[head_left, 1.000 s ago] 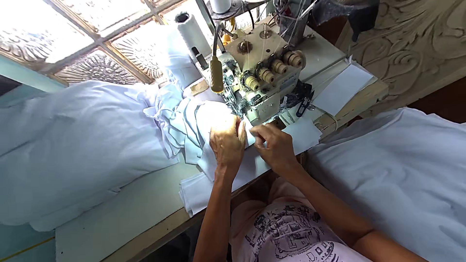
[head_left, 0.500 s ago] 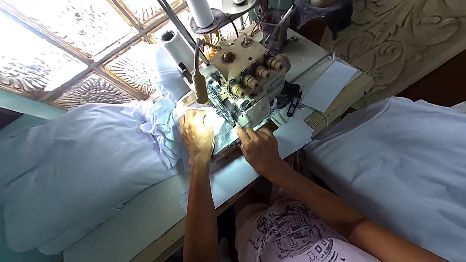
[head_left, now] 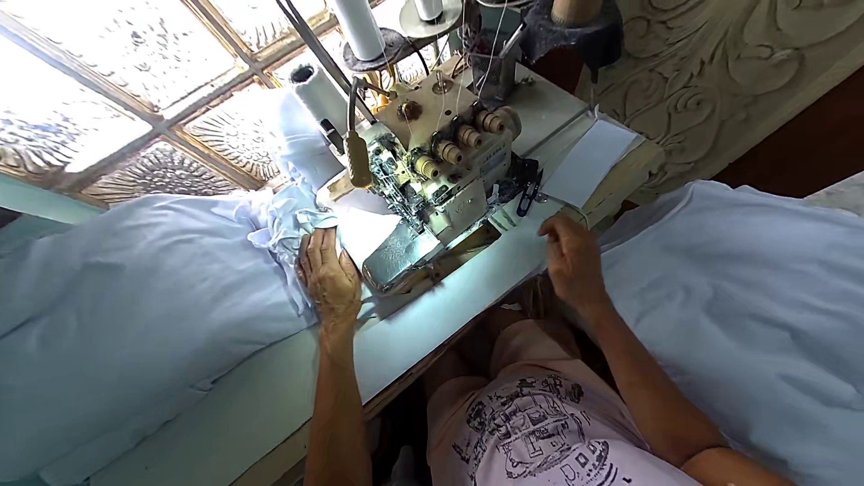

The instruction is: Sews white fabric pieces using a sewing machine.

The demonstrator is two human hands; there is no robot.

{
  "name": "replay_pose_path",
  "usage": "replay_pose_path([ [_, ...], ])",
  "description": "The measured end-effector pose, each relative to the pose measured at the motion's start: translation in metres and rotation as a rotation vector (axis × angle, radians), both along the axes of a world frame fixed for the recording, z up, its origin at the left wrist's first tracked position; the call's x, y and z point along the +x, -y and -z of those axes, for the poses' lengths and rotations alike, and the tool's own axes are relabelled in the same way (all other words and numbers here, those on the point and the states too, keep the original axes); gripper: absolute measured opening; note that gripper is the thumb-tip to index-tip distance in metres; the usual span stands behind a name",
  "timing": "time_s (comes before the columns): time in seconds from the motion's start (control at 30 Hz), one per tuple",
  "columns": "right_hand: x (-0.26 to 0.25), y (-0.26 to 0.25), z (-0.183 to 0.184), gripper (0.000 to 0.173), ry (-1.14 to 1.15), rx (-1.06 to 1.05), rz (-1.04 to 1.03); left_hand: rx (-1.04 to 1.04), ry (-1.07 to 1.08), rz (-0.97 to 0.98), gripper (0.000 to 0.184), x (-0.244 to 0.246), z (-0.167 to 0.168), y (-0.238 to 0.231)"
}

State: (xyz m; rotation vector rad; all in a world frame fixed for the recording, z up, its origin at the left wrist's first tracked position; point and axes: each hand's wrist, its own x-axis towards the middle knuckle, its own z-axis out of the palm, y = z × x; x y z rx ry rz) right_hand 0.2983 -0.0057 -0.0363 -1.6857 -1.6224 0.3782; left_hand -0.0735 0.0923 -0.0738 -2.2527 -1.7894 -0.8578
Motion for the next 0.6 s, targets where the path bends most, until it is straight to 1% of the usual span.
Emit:
replay_pose_path([
  [0.07,0.021,-0.002,0.002,0.027,-0.010,-0.041,0.109,-0.092,0.129,0.054,0.044,-0.002,-0.016,0.005],
  [0.13,0.036,-0.002,0.006,0.028,-0.008,-0.053,0.188,-0.161,0.281,0.021,0.042,-0.002,-0.036,0.015],
  [0.2,0.046,-0.005,0.011,0.026,0.011,-0.072,0.227,-0.177,0.401,-0.031,0.043,-0.004,-0.050,0.033],
  [0.27,0.049,-0.010,0.016,0.025,0.032,-0.098,0.220,-0.175,0.471,-0.052,0.038,-0.008,-0.059,0.054],
  [0.33,0.048,-0.015,0.021,0.025,0.054,-0.113,0.177,-0.173,0.499,-0.062,0.031,-0.014,-0.064,0.078],
  [0.4,0.046,-0.019,0.025,0.023,0.058,-0.098,0.115,-0.213,0.511,-0.050,0.025,-0.021,-0.067,0.101],
  [0.5,0.042,-0.026,0.030,0.021,0.063,-0.063,0.046,-0.341,0.457,-0.004,0.023,-0.031,-0.067,0.131],
  [0.6,0.038,-0.031,0.033,0.020,0.082,-0.047,-0.001,-0.439,0.364,0.050,0.020,-0.030,-0.059,0.151],
])
